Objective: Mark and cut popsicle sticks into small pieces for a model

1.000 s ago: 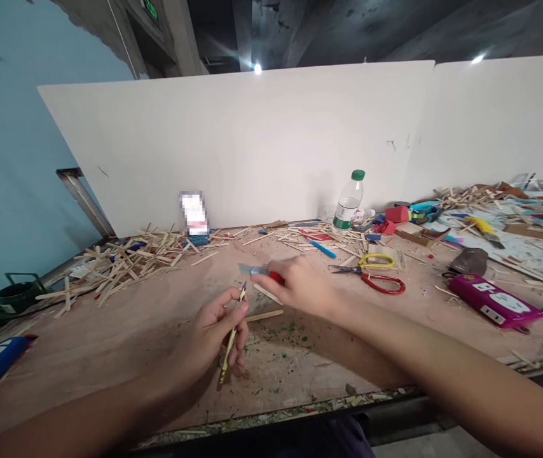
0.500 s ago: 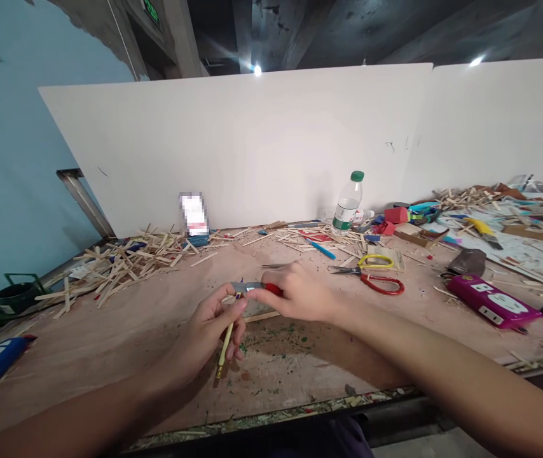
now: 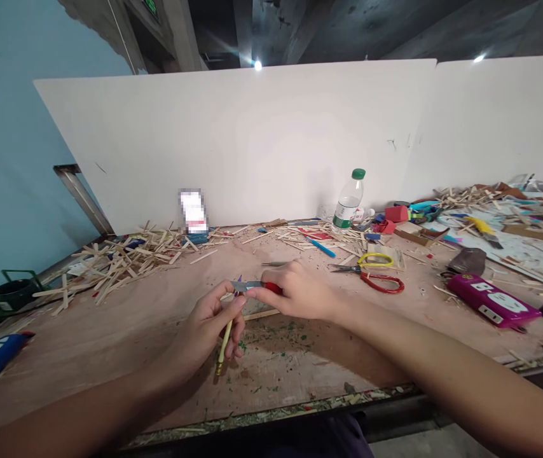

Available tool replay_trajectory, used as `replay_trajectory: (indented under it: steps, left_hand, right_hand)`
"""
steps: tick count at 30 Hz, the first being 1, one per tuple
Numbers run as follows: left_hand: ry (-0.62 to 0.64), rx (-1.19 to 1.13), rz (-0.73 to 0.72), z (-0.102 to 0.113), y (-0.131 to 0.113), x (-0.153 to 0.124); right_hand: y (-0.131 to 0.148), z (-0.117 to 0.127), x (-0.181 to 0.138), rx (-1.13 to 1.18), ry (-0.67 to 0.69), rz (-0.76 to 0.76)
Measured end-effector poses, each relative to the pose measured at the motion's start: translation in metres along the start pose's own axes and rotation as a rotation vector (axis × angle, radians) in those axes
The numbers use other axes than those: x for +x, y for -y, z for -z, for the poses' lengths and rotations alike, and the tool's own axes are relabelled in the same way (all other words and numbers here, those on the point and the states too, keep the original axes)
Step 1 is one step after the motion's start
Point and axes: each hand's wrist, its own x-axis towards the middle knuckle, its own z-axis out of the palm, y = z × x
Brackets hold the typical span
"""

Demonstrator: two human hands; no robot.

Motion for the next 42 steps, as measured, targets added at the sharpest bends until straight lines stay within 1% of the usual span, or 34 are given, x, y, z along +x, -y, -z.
replay_trajectory:
  steps: [11, 18, 23, 29, 34, 42]
  left_hand:
    - [-0.02, 0.018, 0.012, -0.002, 0.003, -0.003]
    - [-0.021, 0.012, 0.012, -0.001, 0.005, -0.002]
    - [-0.02, 0.009, 0.003, -0.001, 0.006, -0.001]
    - [-0.042, 0.02, 0.028, -0.003, 0.005, -0.004]
    - [-0.042, 0.005, 0.056, -0.001, 0.006, -0.003]
    - [-0.069, -0.013, 0.05, 0.0, 0.003, -0.001]
  right_hand:
    - [-0.001, -0.001, -0.001, -0.029, 0.014, -0.04]
    - [0.002, -0.001, -0.001, -0.082, 0.005, -0.101]
    - [0.002, -0.003, -0.001, -0.103, -0.005, -0.113]
    - [-0.001, -0.002, 0.0, -0.098, -0.107, -0.147]
    - [-0.002, 0.005, 0.001, -0.066, -0.162, -0.129]
    - [0.002, 0.003, 0.001, 0.009, -0.013, -0.089]
